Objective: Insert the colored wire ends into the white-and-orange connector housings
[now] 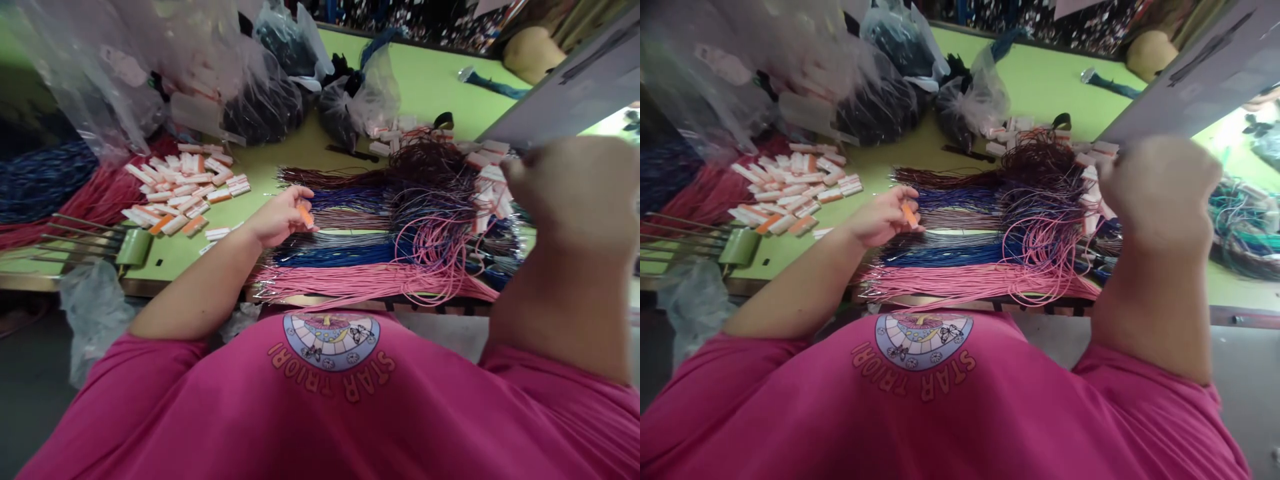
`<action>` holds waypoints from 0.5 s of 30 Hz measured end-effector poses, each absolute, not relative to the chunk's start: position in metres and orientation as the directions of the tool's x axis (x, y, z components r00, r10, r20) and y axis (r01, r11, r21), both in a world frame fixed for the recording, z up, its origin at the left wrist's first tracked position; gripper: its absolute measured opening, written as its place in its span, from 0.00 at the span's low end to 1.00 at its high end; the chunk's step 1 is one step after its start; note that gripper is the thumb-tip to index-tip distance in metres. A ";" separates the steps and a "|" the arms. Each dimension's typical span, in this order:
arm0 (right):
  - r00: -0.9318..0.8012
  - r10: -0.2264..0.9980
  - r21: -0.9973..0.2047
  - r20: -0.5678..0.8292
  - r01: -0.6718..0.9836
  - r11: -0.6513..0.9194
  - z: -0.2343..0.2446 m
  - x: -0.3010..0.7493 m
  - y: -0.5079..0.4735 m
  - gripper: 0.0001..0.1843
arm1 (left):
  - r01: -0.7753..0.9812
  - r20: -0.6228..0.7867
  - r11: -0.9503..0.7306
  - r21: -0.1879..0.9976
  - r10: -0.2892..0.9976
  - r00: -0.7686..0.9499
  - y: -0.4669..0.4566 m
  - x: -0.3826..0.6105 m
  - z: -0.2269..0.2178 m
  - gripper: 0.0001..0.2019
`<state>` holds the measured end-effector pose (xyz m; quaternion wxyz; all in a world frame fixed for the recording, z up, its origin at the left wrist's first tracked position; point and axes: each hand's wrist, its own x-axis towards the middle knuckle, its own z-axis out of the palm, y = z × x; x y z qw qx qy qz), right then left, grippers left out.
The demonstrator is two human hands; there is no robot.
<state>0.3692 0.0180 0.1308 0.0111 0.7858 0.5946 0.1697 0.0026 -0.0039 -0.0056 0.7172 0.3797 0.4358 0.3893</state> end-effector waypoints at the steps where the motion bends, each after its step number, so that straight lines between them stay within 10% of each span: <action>1: 0.145 0.950 0.267 0.276 0.938 -0.220 0.142 0.350 0.023 0.23 | -0.207 -0.317 0.390 0.897 0.895 0.313 -0.003 0.003 -0.008 0.31; 6: -0.510 0.860 -0.014 -0.022 0.860 0.510 0.114 0.233 0.083 0.20 | -0.171 -0.261 0.321 0.931 0.917 0.301 -0.001 0.004 -0.016 0.31; 15: -0.478 0.867 -0.041 -0.140 0.878 0.477 0.016 0.212 0.139 0.23 | -0.175 -0.247 0.296 0.939 0.935 0.256 0.002 0.004 -0.022 0.22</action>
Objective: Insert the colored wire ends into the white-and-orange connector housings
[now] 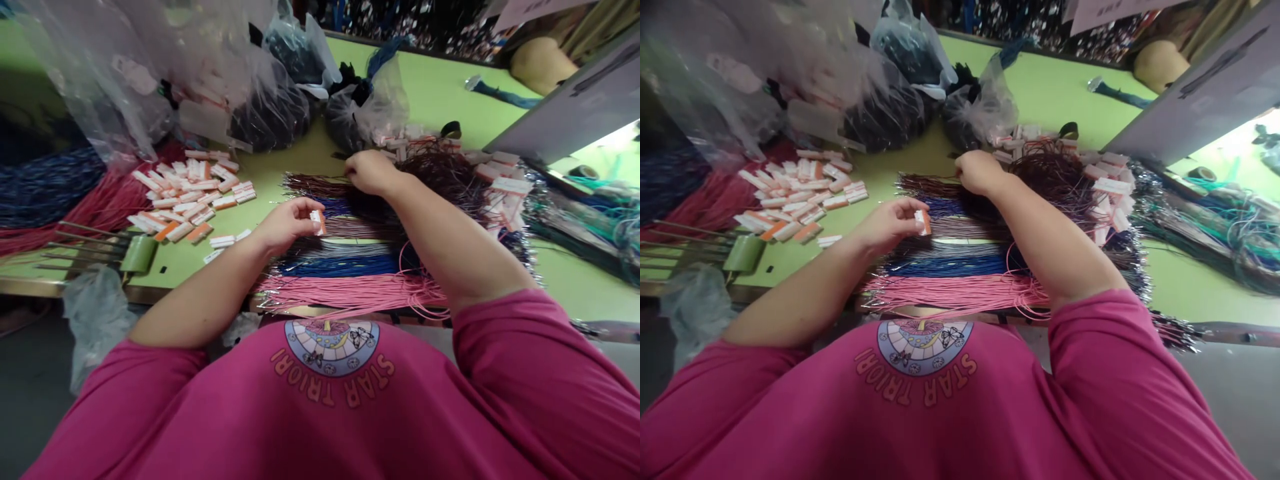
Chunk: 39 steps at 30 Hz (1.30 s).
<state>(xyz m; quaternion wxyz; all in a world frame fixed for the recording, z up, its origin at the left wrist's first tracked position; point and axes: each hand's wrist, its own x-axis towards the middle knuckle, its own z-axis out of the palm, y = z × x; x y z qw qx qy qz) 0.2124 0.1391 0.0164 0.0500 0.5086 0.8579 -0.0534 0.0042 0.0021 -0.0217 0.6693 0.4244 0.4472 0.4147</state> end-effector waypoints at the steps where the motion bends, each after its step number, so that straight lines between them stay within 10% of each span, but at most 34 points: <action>1: -0.460 0.878 -0.058 -0.129 0.888 0.457 0.019 0.218 0.139 0.24 | -0.175 -0.252 0.302 0.937 0.933 0.257 0.002 0.005 -0.022 0.22; 9: -0.339 0.940 -0.193 -0.028 0.925 0.328 0.033 0.245 0.144 0.17 | -0.192 -0.271 0.340 0.921 0.910 0.313 -0.002 0.007 -0.020 0.27; 19: -0.306 0.924 -0.840 0.229 0.418 0.346 0.029 0.251 0.137 0.05 | -0.153 -0.238 0.305 0.940 0.907 0.347 -0.005 0.009 -0.018 0.22; 28: -0.857 0.502 -0.539 0.115 0.371 0.756 0.030 0.225 0.069 0.12 | -0.233 -0.169 0.242 0.942 0.941 0.294 -0.004 0.009 -0.022 0.25; 39: -0.689 0.688 -0.475 0.227 0.539 0.696 0.006 0.224 0.051 0.14 | -0.232 -0.211 0.282 0.931 0.933 0.291 -0.006 0.012 -0.024 0.24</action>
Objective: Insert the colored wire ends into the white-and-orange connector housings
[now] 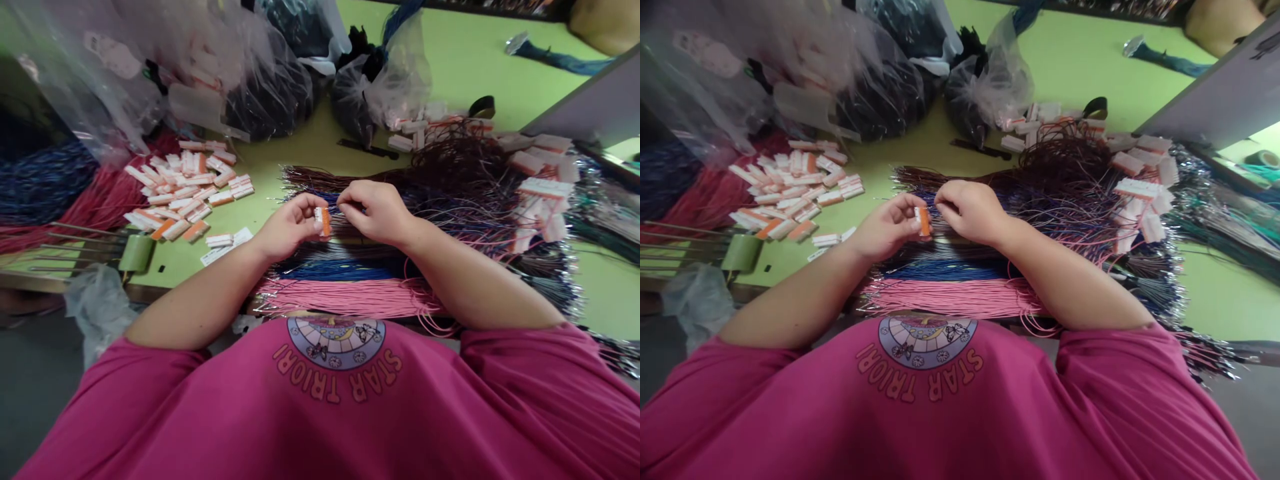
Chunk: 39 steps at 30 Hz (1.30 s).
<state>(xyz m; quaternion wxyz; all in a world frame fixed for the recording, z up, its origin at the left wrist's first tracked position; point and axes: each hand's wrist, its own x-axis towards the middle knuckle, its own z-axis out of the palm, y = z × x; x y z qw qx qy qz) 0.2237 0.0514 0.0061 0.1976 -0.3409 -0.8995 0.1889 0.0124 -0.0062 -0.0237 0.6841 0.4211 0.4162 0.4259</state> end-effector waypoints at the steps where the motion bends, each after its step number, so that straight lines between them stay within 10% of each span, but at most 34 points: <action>1: -0.685 0.694 -0.457 0.221 0.556 0.694 0.006 0.223 0.051 0.14 | -0.225 -0.215 0.283 0.932 0.934 0.284 -0.006 0.013 -0.023 0.23; 11: -0.720 0.683 -0.152 0.119 0.667 0.729 0.005 0.219 0.045 0.17 | -0.112 -0.227 0.253 0.961 0.953 0.201 -0.006 0.013 -0.025 0.20; 29: -0.712 0.680 -0.436 0.177 0.562 0.702 -0.013 0.217 0.050 0.14 | -0.095 -0.226 0.247 0.964 0.956 0.189 -0.001 0.015 -0.019 0.17; 39: -0.792 0.610 -0.171 -0.011 0.603 0.779 0.005 0.216 0.046 0.16 | -0.075 -0.249 0.277 0.958 0.933 0.259 -0.003 0.012 -0.019 0.18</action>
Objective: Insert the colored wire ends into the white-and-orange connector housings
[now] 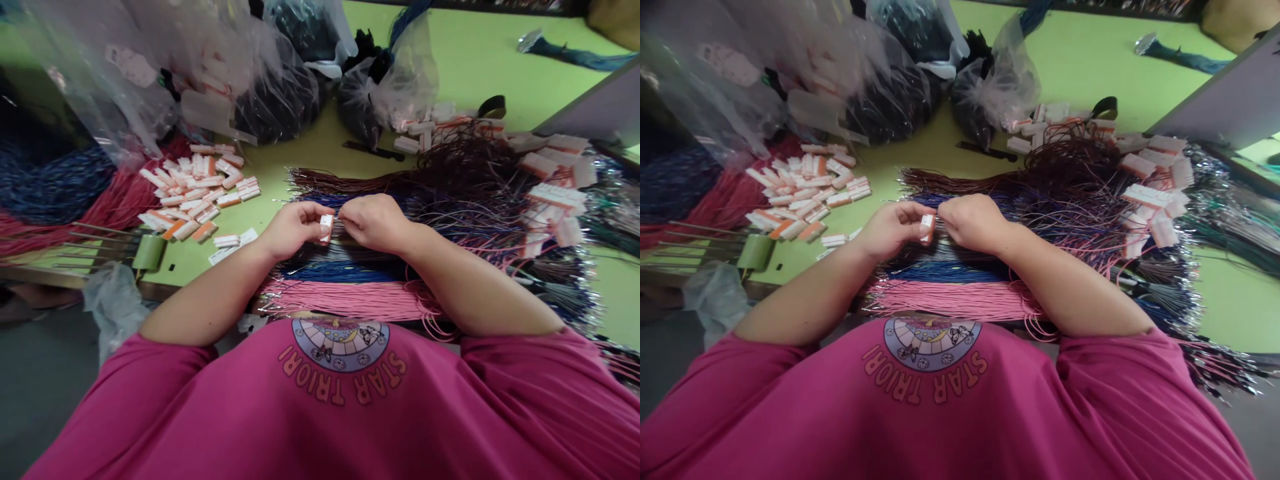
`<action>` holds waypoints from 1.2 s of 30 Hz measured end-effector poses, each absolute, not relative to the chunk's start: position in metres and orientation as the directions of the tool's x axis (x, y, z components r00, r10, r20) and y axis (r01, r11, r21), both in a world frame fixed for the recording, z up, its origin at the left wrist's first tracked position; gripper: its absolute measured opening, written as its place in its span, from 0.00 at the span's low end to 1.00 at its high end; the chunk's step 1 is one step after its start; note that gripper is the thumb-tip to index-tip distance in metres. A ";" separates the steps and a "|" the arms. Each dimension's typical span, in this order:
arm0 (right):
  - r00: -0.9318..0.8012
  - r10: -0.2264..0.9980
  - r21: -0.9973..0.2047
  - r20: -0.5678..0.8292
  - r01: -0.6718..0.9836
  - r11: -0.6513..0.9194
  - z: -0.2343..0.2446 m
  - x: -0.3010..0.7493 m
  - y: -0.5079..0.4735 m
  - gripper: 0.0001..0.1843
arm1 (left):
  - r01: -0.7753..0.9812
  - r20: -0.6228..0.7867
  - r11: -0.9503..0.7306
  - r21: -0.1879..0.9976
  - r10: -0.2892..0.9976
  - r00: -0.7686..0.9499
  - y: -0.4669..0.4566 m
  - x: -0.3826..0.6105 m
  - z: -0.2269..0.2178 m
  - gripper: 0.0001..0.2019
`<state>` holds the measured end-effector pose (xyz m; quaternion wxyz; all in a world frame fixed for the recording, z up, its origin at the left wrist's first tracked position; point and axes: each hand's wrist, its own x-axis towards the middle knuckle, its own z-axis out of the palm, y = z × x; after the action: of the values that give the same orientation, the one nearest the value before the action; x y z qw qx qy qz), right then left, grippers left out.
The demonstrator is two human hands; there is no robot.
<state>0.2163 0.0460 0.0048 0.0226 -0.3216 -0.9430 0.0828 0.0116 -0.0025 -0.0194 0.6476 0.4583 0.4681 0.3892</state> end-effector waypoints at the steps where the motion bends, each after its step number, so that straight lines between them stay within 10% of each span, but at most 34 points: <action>1: -0.787 0.617 -0.156 -0.017 0.611 0.776 0.005 0.215 0.045 0.16 | -0.075 -0.247 0.274 0.959 0.936 0.251 -0.003 0.013 -0.018 0.17; 11: -0.672 0.726 -0.484 0.149 0.590 0.646 -0.009 0.211 0.049 0.13 | -0.145 -0.200 0.226 0.963 0.965 0.172 -0.001 0.016 -0.018 0.18; 36: -0.669 0.739 -0.501 0.077 0.615 0.609 -0.005 0.208 0.047 0.14 | -0.199 -0.190 0.226 0.953 0.964 0.185 -0.001 0.020 -0.024 0.22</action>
<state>0.2080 0.0467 -0.0052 0.1395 -0.3821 -0.8860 0.2226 0.0204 -0.0011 -0.0243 0.6414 0.4258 0.4492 0.4534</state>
